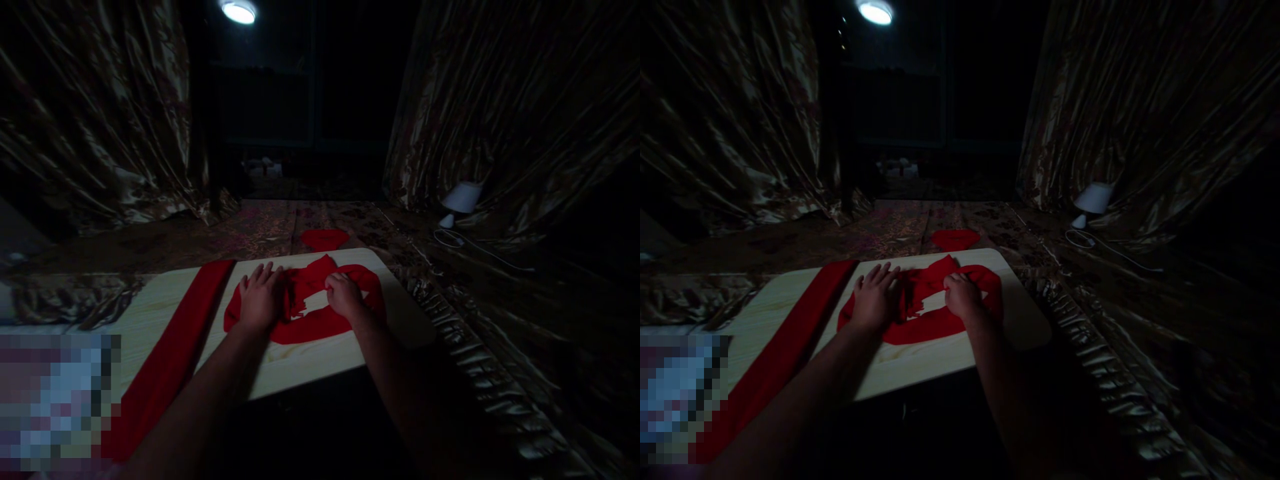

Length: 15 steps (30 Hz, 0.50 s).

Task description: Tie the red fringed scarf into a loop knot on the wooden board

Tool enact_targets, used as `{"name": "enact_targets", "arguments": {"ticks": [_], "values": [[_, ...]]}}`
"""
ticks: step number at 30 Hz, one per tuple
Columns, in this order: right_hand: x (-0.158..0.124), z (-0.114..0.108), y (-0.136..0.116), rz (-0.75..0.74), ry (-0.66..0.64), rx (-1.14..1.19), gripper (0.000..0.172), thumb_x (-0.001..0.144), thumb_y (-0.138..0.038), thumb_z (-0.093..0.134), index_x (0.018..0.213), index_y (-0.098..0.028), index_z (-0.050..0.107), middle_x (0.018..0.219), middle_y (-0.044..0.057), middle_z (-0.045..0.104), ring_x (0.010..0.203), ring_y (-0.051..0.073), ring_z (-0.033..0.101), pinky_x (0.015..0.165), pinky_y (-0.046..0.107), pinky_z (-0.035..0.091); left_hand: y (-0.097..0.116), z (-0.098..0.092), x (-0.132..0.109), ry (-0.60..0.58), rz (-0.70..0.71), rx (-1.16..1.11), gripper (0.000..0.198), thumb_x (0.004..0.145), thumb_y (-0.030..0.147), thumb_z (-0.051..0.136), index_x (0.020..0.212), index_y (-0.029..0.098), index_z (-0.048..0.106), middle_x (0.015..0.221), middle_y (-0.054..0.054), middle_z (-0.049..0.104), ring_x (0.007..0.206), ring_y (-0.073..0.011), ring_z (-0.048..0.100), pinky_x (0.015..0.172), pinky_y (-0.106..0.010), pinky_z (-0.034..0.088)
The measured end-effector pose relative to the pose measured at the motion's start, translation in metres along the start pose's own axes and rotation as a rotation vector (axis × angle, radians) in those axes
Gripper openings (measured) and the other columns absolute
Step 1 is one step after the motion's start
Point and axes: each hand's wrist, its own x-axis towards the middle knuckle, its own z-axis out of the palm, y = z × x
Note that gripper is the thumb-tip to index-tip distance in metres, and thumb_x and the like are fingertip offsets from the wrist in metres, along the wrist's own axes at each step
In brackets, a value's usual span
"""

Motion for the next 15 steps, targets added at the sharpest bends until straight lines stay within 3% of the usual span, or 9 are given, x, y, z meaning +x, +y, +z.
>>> {"name": "enact_targets", "arguments": {"ticks": [3, 7, 11, 15], "values": [[0.0, 0.001, 0.002, -0.061, -0.007, 0.071, 0.021, 0.078, -0.003, 0.054, 0.086, -0.022, 0.061, 0.093, 0.005, 0.065, 0.098, 0.021, 0.052, 0.085, 0.03, 0.039, 0.002, 0.005, 0.02, -0.151, 0.09, -0.005, 0.052, 0.093, 0.031, 0.05, 0.145, 0.026, 0.05, 0.151, -0.014, 0.05, 0.143, -0.0346, 0.039, 0.114, -0.062, 0.022], [0.0, 0.003, 0.004, -0.074, 0.012, 0.141, 0.025, 0.073, 0.0, 0.051, 0.083, -0.022, 0.059, 0.085, 0.003, 0.063, 0.091, 0.021, 0.052, 0.078, 0.029, 0.038, 0.003, 0.012, 0.041, -0.334, 0.145, 0.003, 0.057, 0.087, 0.03, 0.056, 0.143, 0.024, 0.053, 0.141, -0.017, 0.059, 0.125, -0.0331, 0.058, 0.11, -0.056, 0.032], [-0.001, 0.004, 0.006, -0.018, 0.041, 0.163, 0.032, 0.071, 0.002, 0.051, 0.091, -0.021, 0.062, 0.088, 0.005, 0.064, 0.092, 0.021, 0.053, 0.079, 0.029, 0.041, 0.003, 0.017, 0.053, -0.453, -0.008, 0.047, 0.035, 0.085, 0.035, 0.053, 0.114, 0.025, 0.071, 0.105, -0.015, 0.076, 0.1, -0.0324, 0.07, 0.094, -0.045, 0.046], [-0.001, 0.006, 0.006, 0.015, 0.064, 0.159, 0.046, 0.072, 0.0, 0.055, 0.114, -0.018, 0.065, 0.107, 0.009, 0.067, 0.104, 0.024, 0.052, 0.092, 0.033, 0.042, -0.002, 0.017, 0.061, -0.311, -0.316, -0.249, 0.031, 0.086, 0.037, 0.046, 0.089, 0.019, 0.072, 0.089, -0.014, 0.076, 0.087, -0.0294, 0.071, 0.076, -0.035, 0.05]]}}
